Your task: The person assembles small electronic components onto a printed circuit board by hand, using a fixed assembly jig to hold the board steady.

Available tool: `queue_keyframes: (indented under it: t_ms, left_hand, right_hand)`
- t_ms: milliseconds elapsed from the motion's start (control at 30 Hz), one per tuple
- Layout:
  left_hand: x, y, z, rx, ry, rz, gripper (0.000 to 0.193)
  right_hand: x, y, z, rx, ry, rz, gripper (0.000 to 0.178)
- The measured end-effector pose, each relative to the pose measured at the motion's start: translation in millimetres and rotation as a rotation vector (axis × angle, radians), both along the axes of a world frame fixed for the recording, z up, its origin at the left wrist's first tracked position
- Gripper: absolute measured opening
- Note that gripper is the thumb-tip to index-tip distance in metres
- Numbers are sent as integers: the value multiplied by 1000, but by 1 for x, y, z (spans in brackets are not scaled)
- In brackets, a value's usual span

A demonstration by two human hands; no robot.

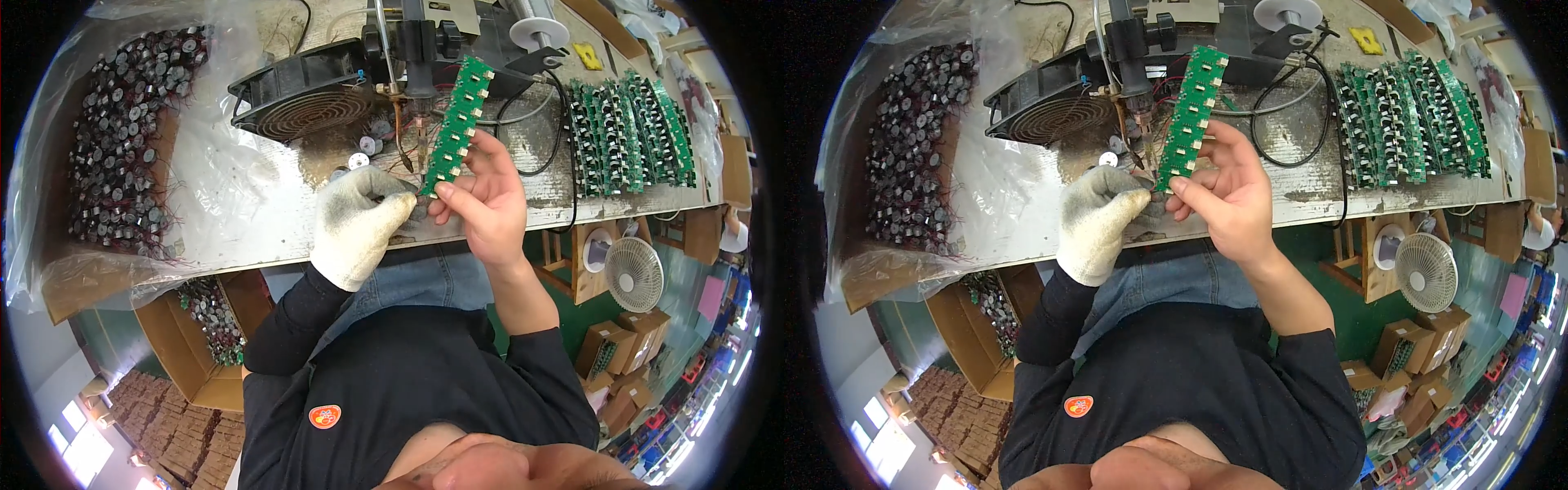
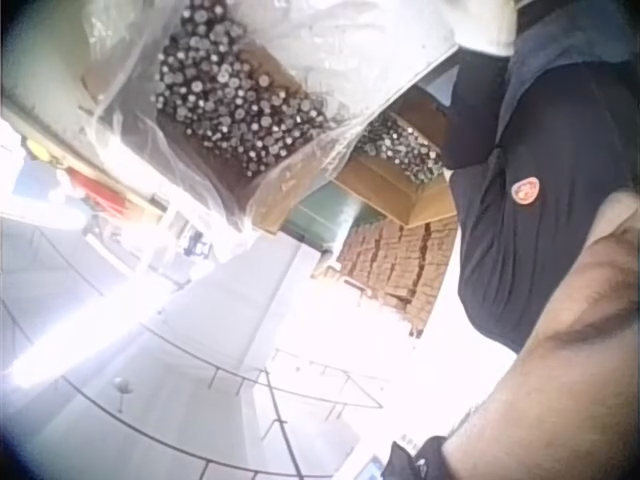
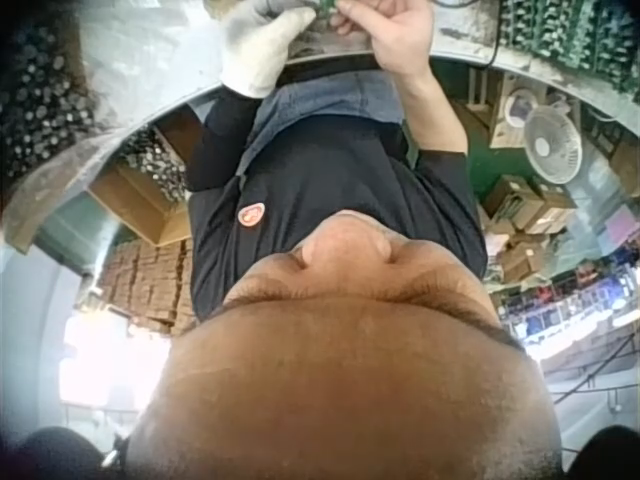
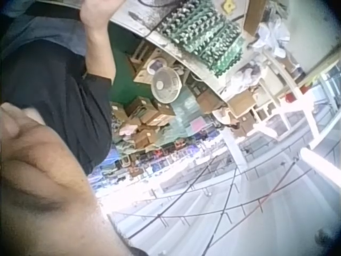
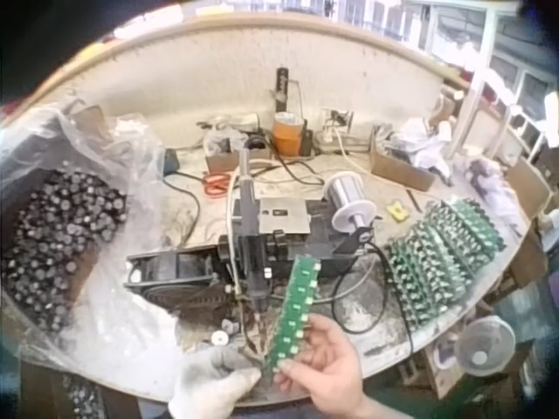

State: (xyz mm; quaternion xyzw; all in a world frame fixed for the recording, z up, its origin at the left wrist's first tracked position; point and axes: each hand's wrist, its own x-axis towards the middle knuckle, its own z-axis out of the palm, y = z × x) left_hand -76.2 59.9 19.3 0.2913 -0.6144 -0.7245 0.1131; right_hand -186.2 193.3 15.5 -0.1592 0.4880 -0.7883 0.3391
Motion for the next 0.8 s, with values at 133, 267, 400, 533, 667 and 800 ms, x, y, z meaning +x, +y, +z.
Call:
queue_keyframes:
  t_ms: [133,267,400,533,667,800]
  left_hand:
    - [-3,0,2,-46,5,2,12]
    - [-3,0,4,19,17,22,12]
    - [-3,3,9,95,23,42,14]
    - [0,2,-3,-69,25,24,15]
    - [0,6,1,121,-12,46,16]
    - [2,6,-1,185,-22,49,16]
  right_hand:
    - [-1,0,1,-3,-8,-8,59]
    - [-1,-1,4,-11,-10,-5,59]
    - [-1,0,6,-9,4,-12,59]
    - [-1,-1,2,-12,25,-10,60]
    - [1,1,1,26,27,-9,59]
    - [2,1,0,8,26,-11,59]
